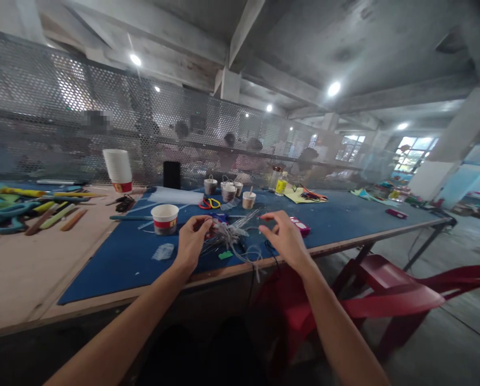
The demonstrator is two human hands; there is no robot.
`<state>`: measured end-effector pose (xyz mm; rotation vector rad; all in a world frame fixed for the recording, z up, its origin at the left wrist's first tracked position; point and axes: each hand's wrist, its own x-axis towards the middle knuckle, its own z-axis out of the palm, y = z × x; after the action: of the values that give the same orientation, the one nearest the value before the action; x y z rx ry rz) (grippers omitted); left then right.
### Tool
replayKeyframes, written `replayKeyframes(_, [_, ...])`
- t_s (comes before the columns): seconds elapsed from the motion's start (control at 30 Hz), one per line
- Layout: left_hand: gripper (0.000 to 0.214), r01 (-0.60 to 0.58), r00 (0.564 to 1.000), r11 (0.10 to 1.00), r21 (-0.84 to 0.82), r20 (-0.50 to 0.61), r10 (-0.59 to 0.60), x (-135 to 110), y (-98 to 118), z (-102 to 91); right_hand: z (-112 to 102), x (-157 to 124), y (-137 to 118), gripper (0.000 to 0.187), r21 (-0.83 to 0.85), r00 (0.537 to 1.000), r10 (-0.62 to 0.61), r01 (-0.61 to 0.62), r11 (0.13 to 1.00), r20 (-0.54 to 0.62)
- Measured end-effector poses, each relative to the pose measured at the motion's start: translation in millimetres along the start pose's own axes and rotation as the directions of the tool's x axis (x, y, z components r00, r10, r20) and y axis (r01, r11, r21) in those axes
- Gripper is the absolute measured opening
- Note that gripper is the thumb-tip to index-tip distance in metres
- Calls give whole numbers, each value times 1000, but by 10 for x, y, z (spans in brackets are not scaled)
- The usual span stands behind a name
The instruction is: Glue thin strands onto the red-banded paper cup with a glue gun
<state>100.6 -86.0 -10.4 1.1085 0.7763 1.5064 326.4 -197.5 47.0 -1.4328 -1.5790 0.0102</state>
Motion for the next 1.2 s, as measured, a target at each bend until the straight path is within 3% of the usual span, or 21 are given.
replayKeyframes(0.1, [41, 18, 999, 998, -54, 33, -16, -24, 16, 1, 385, 5, -22, 23, 76, 982, 0, -15, 997, 191])
replayKeyframes(0.2, [45, 68, 993, 992, -104, 99, -57, -35, 41, -7, 732, 50, -34, 34, 78, 956, 57, -83, 993, 287])
replayKeyframes(0.37, [51, 140, 978, 985, -105, 168, -122, -51, 123, -88, 1002, 174, 40, 14, 231, 965, 54, -116, 966, 255])
replayKeyframes(0.53, [45, 21, 982, 986, 163, 181, -51, -83, 133, -189, 877, 325, 111, 26, 516, 977, 179, -213, 830, 116])
replayKeyframes(0.7, [34, -178, 960, 891, 418, 273, 63, -102, 70, -230, 739, 403, 121, 26, 643, 965, 244, -131, 755, -90])
replayKeyframes(0.87, [32, -332, 916, 695, 638, 392, 78, -135, 95, -225, 647, 430, 52, 29, 771, 952, 300, -144, 620, -64])
replayKeyframes(0.97, [33, -433, 877, 566, 702, 472, 86, -148, 135, -231, 573, 501, 37, 30, 828, 928, 354, -110, 550, -112])
replayKeyframes(1.2, [34, -468, 861, 440, 766, 507, 33, -188, 263, -348, 330, 760, 213, 20, 917, 886, 425, 2, 400, -187])
